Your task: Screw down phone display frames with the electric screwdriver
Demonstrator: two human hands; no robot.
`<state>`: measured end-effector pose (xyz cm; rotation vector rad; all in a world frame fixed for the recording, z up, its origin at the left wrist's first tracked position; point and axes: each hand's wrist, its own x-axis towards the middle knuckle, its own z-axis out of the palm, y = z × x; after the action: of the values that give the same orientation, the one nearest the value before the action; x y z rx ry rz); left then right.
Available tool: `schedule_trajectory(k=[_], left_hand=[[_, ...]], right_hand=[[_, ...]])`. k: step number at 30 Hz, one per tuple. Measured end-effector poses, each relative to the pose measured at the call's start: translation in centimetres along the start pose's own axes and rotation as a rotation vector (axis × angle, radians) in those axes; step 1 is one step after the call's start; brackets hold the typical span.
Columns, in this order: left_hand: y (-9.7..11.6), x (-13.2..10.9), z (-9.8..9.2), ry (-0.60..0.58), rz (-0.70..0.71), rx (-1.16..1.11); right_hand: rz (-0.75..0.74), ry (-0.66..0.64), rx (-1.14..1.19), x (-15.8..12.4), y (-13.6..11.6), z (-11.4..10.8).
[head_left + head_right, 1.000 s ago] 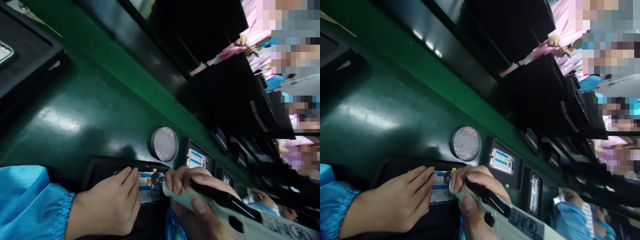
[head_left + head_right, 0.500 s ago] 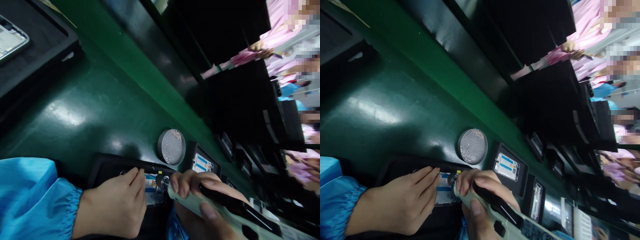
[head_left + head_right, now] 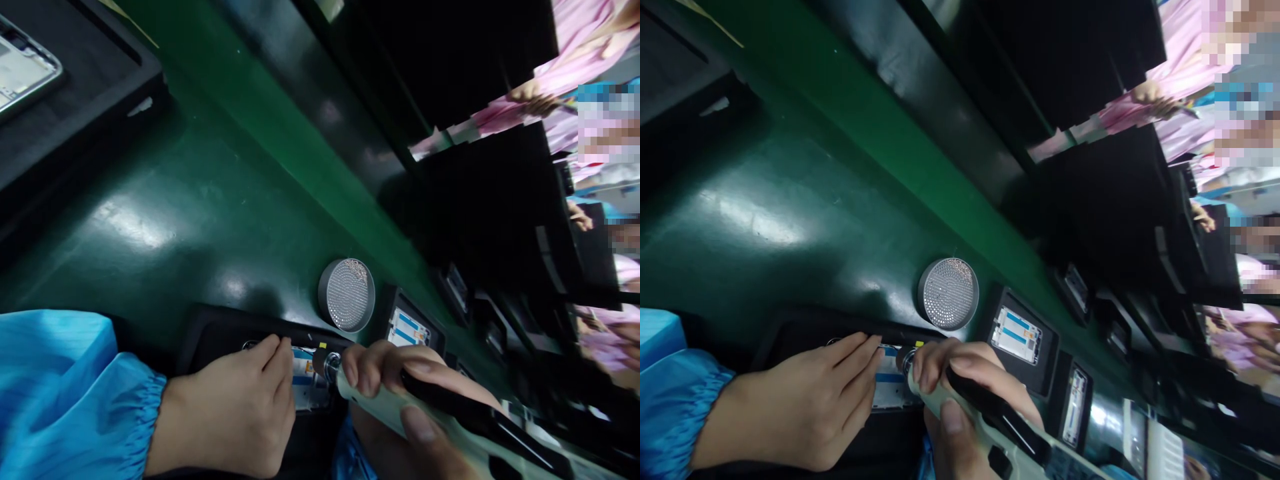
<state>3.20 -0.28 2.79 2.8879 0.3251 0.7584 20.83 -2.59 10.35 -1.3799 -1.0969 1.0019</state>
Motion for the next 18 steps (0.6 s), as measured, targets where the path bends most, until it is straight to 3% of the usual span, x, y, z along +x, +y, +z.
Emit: schedule_trajectory(k=[18], left_hand=[[0.02, 0.19, -0.26, 0.002, -0.018, -0.037]], right_hand=[[0.112, -0.086, -0.085, -0.08, -0.61, -0.87]])
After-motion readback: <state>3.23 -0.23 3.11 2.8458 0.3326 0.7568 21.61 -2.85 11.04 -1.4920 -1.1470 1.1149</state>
